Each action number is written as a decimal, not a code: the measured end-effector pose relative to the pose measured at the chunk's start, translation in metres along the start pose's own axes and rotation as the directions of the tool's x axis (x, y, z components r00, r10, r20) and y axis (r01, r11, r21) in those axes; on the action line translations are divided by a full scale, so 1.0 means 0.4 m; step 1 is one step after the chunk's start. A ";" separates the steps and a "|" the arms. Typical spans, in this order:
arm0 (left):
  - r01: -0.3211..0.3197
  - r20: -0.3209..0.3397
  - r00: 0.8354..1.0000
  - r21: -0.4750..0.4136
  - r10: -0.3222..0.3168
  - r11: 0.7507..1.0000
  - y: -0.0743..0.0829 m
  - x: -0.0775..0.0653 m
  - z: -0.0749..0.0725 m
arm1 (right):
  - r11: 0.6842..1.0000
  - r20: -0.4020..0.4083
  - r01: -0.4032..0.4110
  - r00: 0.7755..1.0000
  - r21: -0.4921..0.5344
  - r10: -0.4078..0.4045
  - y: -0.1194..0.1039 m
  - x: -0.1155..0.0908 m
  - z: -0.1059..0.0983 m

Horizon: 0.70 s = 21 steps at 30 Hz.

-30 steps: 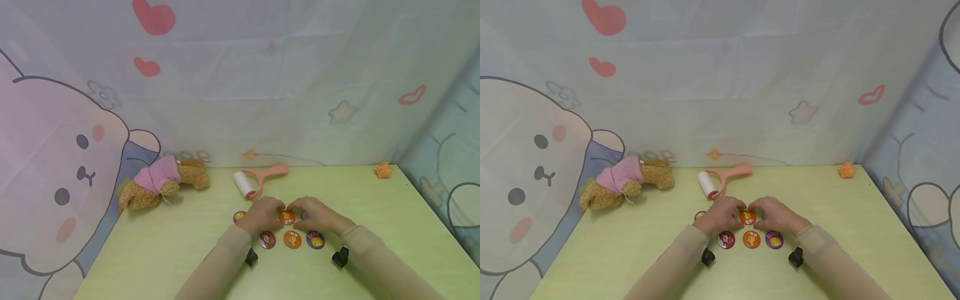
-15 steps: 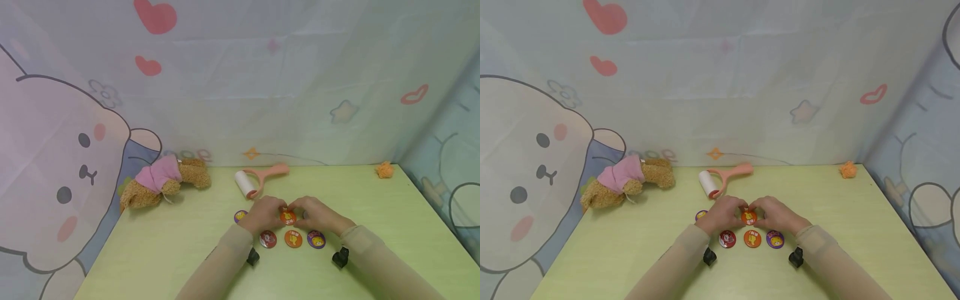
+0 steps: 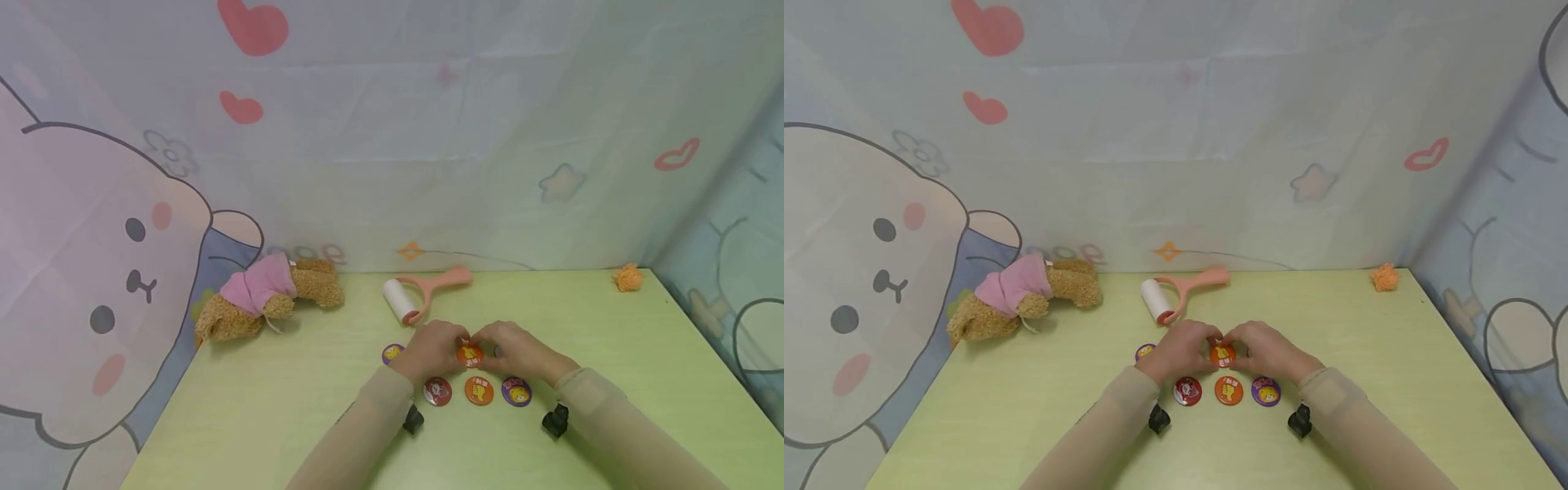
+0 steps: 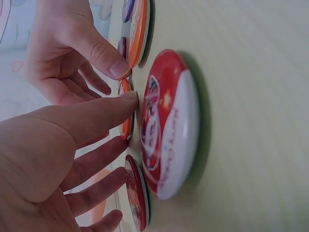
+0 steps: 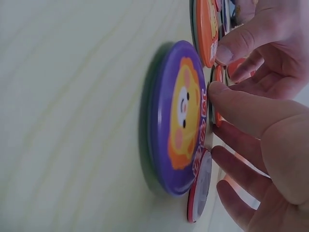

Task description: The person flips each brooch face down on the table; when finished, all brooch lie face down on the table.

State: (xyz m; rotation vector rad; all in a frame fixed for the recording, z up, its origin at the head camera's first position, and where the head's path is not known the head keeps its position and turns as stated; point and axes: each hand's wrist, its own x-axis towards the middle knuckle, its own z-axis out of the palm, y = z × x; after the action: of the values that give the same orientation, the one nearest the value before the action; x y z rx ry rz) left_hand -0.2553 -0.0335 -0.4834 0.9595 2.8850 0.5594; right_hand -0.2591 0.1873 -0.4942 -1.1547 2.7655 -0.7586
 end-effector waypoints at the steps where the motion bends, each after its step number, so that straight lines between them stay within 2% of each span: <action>1: -0.002 0.000 1.000 0.003 0.002 1.000 0.000 0.001 0.000 | 1.000 0.001 0.002 1.000 -0.005 -0.002 0.001 0.000 0.001; 7: -0.007 0.003 1.000 0.011 0.007 1.000 0.002 0.002 -0.004 | 0.999 0.006 0.015 1.000 -0.040 -0.015 0.008 0.003 0.002; 15: -0.006 -0.002 1.000 0.010 0.006 1.000 0.001 0.005 0.003 | 0.999 0.013 0.022 1.000 -0.028 -0.022 0.010 0.001 0.000; 21: -0.017 -0.007 1.000 -0.052 0.017 0.999 0.003 0.003 -0.001 | 1.000 -0.011 0.028 1.000 0.004 -0.028 0.009 -0.003 -0.002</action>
State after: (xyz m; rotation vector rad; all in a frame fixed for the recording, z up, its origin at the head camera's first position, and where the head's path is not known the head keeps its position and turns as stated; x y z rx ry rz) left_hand -0.2557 -0.0318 -0.4824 0.9774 2.8557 0.6370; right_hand -0.2607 0.1904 -0.4952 -1.1945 2.7609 -0.7745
